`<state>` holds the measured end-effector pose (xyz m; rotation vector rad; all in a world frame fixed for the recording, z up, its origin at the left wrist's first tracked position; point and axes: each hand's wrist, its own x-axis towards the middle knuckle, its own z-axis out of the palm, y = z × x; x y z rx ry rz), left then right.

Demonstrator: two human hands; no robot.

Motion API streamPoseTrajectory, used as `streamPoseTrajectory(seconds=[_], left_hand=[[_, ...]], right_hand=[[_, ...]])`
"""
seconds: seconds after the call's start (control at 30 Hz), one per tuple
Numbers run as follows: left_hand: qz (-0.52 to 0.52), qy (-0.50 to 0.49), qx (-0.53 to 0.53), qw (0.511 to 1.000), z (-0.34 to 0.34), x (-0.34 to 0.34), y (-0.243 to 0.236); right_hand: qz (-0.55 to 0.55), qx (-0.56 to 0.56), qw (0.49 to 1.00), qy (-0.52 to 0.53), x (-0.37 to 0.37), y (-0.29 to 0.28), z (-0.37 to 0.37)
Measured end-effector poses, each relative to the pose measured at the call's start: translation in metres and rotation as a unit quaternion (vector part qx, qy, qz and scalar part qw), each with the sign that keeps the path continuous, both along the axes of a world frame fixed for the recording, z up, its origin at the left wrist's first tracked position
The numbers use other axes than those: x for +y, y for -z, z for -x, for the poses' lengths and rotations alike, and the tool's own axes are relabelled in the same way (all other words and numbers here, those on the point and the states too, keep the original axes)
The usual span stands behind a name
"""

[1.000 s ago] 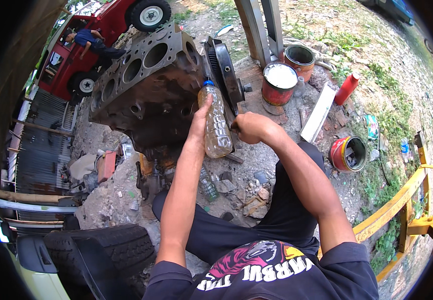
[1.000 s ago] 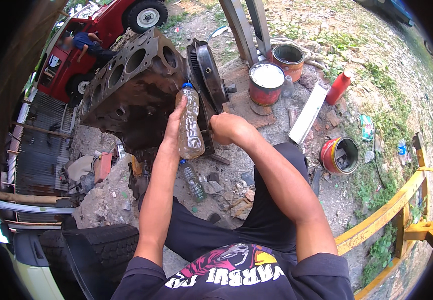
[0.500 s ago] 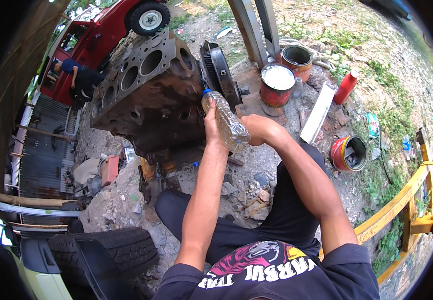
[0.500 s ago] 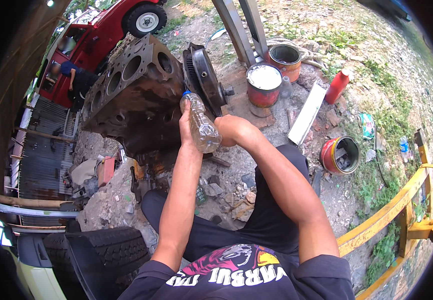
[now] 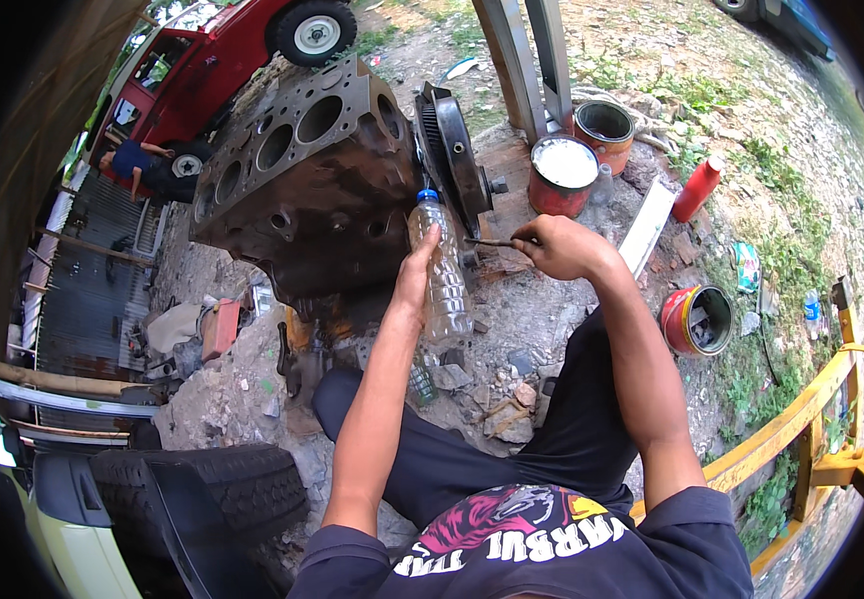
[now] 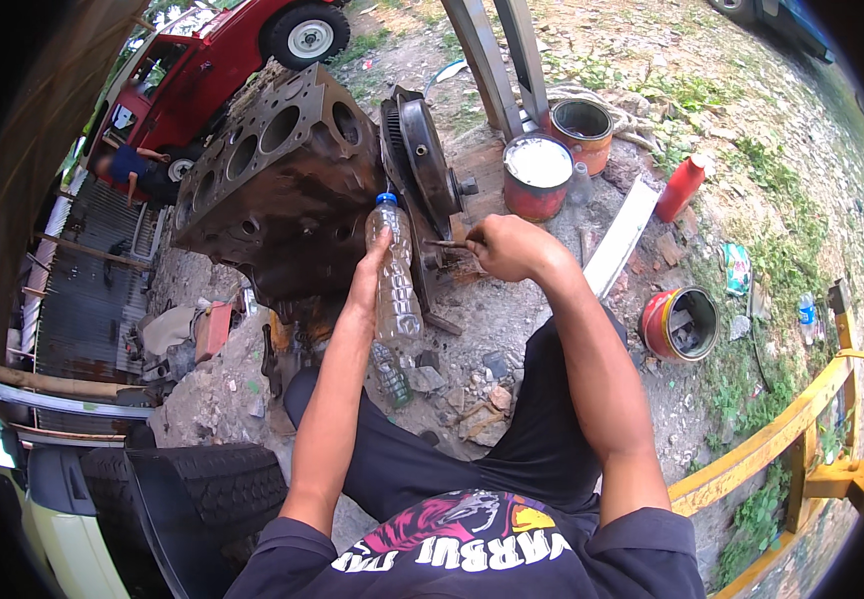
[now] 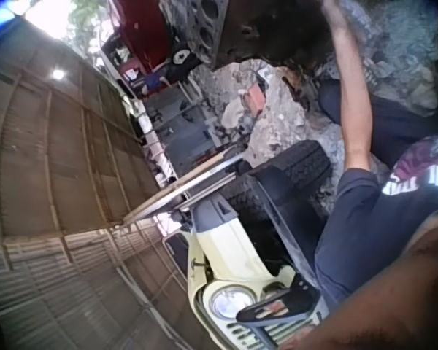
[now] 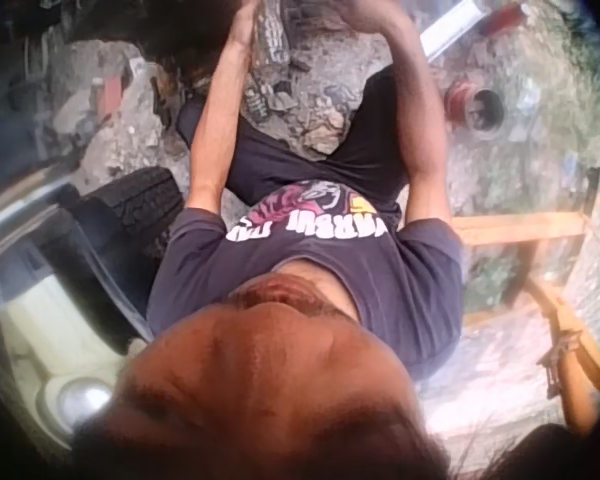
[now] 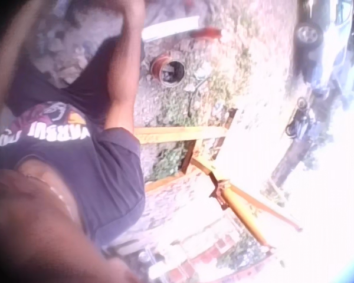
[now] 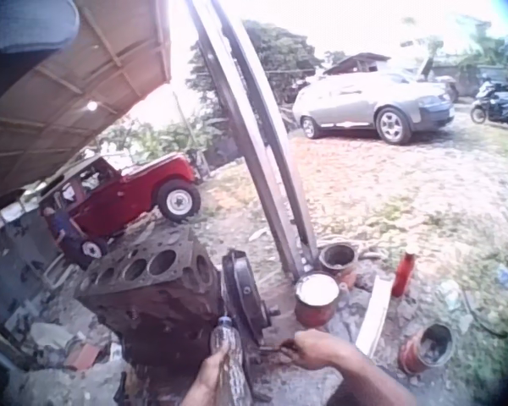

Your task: The person uses a tool to scrape a surface on an engine block and then pours fluid from a plastic bottle onto the component.

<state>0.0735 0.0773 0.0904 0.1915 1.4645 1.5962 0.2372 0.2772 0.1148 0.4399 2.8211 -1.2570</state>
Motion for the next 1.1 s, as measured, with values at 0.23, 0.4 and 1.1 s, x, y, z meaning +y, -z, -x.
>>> streamPoseTrajectory(seconds=[0.23,0.4,1.1], left_hand=[[0.057,0.043,0.244,0.967,0.017,-0.037,0.016],[0.025,0.023,0.325,0.945,0.028,-0.060,0.059],[0.089,-0.114,0.431,0.891,0.039,-0.072,0.040]], right_hand=[[-0.036,0.237,0.966,0.099,-0.055,0.009,0.024],[-0.176,0.085,0.973,0.126,-0.086,0.007,0.081],[-0.238,0.004,0.949,0.205,-0.120,0.011,0.134]])
